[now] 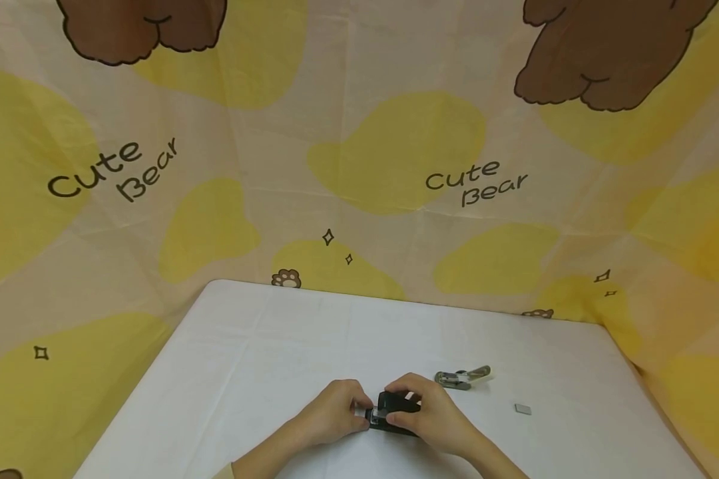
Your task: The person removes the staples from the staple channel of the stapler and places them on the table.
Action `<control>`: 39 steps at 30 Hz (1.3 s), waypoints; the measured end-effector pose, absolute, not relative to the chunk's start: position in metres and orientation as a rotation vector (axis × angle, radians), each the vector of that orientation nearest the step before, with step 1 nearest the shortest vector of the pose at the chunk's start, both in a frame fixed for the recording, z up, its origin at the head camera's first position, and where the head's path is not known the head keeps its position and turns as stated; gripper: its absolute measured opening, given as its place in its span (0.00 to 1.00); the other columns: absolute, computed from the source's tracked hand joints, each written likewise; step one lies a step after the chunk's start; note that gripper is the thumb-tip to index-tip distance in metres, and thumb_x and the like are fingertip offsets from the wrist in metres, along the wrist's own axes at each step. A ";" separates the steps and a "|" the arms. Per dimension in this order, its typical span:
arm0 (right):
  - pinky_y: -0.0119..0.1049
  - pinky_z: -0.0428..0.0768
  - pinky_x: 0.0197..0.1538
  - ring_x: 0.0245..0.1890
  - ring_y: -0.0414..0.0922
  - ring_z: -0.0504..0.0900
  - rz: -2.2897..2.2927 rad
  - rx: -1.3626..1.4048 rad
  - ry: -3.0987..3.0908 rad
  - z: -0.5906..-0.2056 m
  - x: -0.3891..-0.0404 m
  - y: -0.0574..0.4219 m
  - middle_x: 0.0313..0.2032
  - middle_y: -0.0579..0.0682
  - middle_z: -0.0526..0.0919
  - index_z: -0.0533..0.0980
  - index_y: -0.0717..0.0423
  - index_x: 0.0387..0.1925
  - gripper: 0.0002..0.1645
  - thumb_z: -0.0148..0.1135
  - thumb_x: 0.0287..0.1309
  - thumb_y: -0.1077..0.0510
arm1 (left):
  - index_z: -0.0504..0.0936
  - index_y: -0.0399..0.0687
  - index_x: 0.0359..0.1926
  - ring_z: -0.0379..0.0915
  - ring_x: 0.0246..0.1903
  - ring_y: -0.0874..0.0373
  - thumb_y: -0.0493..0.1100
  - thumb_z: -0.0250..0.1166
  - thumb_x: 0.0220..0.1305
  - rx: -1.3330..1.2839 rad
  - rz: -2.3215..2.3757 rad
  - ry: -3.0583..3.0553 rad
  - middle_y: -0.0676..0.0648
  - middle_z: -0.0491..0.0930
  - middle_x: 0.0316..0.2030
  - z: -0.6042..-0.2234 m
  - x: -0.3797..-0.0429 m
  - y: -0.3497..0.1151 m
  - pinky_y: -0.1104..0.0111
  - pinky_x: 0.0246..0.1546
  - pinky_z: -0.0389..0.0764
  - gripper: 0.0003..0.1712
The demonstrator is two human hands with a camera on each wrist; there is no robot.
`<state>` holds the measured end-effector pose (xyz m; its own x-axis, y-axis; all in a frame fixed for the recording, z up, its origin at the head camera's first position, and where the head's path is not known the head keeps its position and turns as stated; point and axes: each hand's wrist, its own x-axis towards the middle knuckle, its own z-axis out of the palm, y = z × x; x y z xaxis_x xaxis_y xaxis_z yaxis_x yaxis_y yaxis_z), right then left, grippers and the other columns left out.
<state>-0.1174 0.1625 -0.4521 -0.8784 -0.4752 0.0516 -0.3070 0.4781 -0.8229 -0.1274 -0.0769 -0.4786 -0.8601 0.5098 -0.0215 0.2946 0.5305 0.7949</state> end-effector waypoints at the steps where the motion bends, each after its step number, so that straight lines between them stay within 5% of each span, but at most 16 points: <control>1: 0.37 0.79 0.51 0.46 0.42 0.79 -1.366 -0.680 2.535 -0.452 -0.117 0.163 0.47 0.37 0.85 0.84 0.47 0.51 0.19 0.78 0.59 0.54 | 0.91 0.40 0.43 0.69 0.27 0.67 0.32 0.79 0.52 0.677 1.237 2.520 0.57 0.82 0.34 -0.479 -0.127 -0.077 0.72 0.30 0.75 0.15; 39: 0.37 0.80 0.58 0.52 0.44 0.81 -1.538 -0.677 2.479 -0.449 -0.110 0.185 0.51 0.46 0.84 0.81 0.49 0.53 0.19 0.76 0.62 0.54 | 0.91 0.40 0.43 0.68 0.28 0.68 0.32 0.79 0.52 0.678 1.234 2.538 0.58 0.81 0.33 -0.481 -0.129 -0.076 0.72 0.30 0.74 0.15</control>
